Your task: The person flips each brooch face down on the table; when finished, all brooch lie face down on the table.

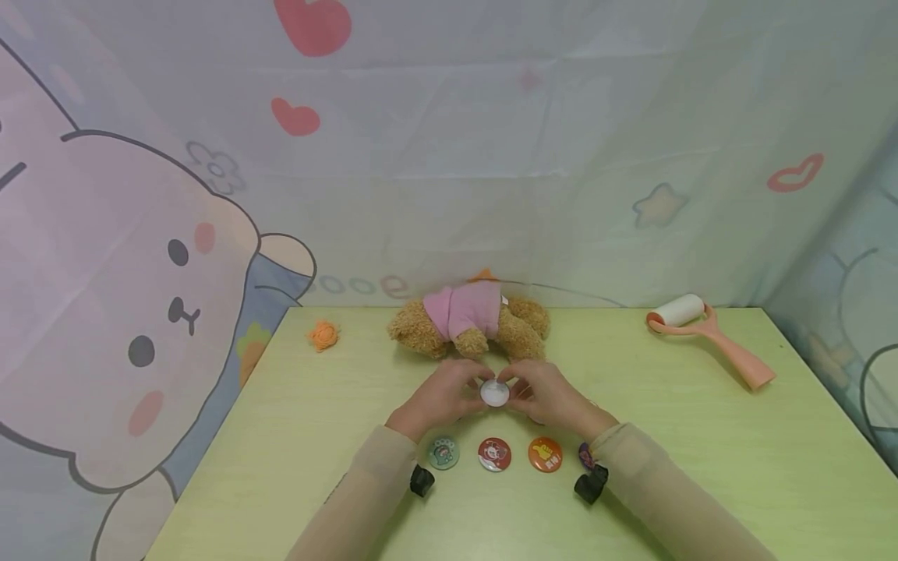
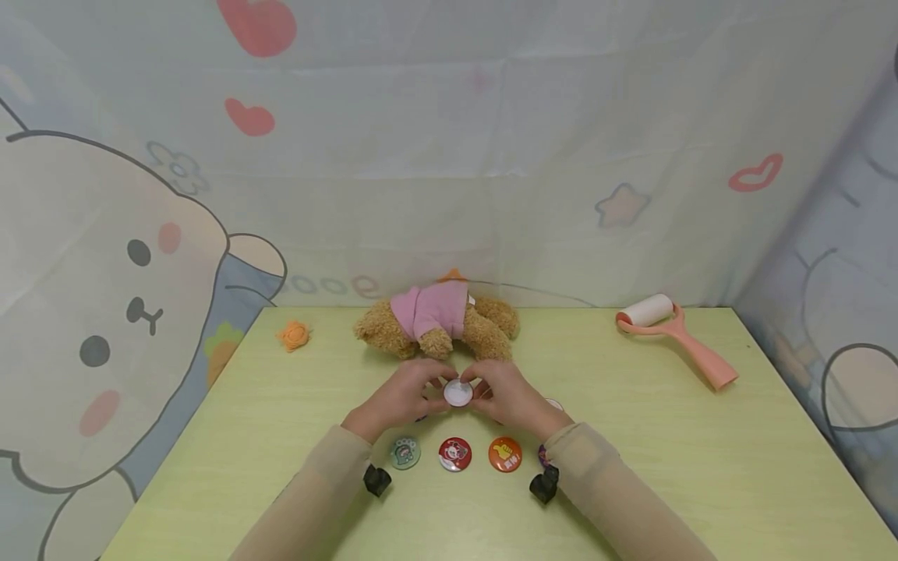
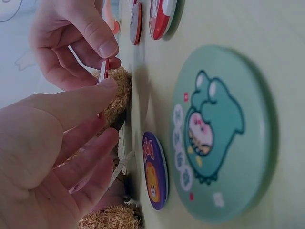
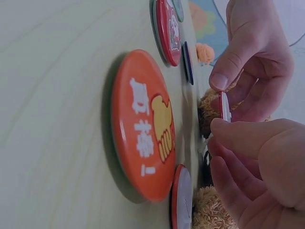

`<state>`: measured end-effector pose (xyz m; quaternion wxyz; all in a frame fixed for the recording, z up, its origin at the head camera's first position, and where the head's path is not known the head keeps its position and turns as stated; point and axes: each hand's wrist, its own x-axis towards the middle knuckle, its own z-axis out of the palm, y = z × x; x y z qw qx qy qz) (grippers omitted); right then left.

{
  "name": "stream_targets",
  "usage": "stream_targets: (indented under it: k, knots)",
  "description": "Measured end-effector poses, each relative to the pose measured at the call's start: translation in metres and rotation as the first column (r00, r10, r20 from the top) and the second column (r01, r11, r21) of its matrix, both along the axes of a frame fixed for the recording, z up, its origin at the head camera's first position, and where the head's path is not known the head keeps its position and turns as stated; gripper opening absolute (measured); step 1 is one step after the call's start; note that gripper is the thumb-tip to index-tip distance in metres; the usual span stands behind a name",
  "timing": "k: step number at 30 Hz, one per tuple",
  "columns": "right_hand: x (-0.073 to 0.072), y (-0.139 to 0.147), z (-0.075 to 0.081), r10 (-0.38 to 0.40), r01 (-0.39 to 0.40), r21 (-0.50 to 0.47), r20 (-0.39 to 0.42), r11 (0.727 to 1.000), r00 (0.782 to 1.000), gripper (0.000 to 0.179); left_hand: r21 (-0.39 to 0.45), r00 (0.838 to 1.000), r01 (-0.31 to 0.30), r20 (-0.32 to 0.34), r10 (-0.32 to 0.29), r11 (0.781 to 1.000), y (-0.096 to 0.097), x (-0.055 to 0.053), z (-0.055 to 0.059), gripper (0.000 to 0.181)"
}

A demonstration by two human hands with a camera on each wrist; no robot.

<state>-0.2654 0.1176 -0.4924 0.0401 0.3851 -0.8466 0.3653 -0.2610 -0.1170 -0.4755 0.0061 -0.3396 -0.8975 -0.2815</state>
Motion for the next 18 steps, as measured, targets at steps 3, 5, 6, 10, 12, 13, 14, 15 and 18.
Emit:
stream_targets:
  k: [3, 5, 6, 10, 12, 13, 14, 15, 18]
  knots:
    - [-0.0006, 0.0001, -0.0015, -0.004, 0.004, 0.005, 0.009, 1.000, 1.000, 0.032, -0.016, 1.000, 0.003, -0.018, -0.003, 1.000, 0.0010, -0.0010, -0.0005, 0.036]
    - [-0.0011, 0.0001, -0.0025, -0.003, 0.003, 0.006, 0.017, 1.000, 1.000, 0.031, -0.035, 0.999, -0.001, -0.034, -0.001, 0.999, 0.0013, -0.0013, -0.0007, 0.036]
    - [-0.0016, 0.0002, -0.0031, -0.001, 0.001, 0.007, 0.020, 1.000, 1.000, 0.031, -0.041, 0.999, -0.001, -0.037, -0.001, 0.999, 0.0015, -0.0014, -0.0009, 0.037]
    - [-0.0026, -0.0005, -0.0033, 0.011, -0.011, 0.010, 0.024, 1.000, 1.000, 0.029, -0.080, 0.998, -0.008, -0.057, 0.004, 0.997, 0.0016, -0.0017, -0.0023, 0.038]
    - [-0.0028, -0.0010, -0.0031, 0.013, -0.013, 0.018, 0.026, 1.000, 1.000, 0.029, -0.082, 0.999, -0.013, -0.048, 0.009, 0.997, 0.0016, -0.0016, -0.0030, 0.039]
    - [-0.0031, -0.0013, -0.0032, 0.015, -0.015, 0.023, 0.026, 1.000, 1.000, 0.029, -0.086, 0.999, -0.016, -0.050, 0.011, 0.996, 0.0015, -0.0017, -0.0036, 0.038]
    - [-0.0028, -0.0015, -0.0030, 0.015, -0.015, 0.029, 0.029, 0.999, 0.999, 0.029, -0.083, 0.999, -0.016, -0.045, 0.012, 0.996, 0.0016, -0.0016, -0.0040, 0.038]
    - [-0.0030, -0.0016, -0.0033, 0.015, -0.016, 0.035, 0.034, 0.999, 0.999, 0.029, -0.081, 0.999, -0.016, -0.041, 0.013, 0.997, 0.0016, -0.0016, -0.0043, 0.038]
    - [-0.0034, -0.0020, -0.0046, 0.012, -0.015, 0.056, 0.040, 0.998, 0.999, 0.030, -0.085, 0.999, -0.015, -0.038, 0.012, 0.996, 0.0017, -0.0020, -0.0061, 0.038]
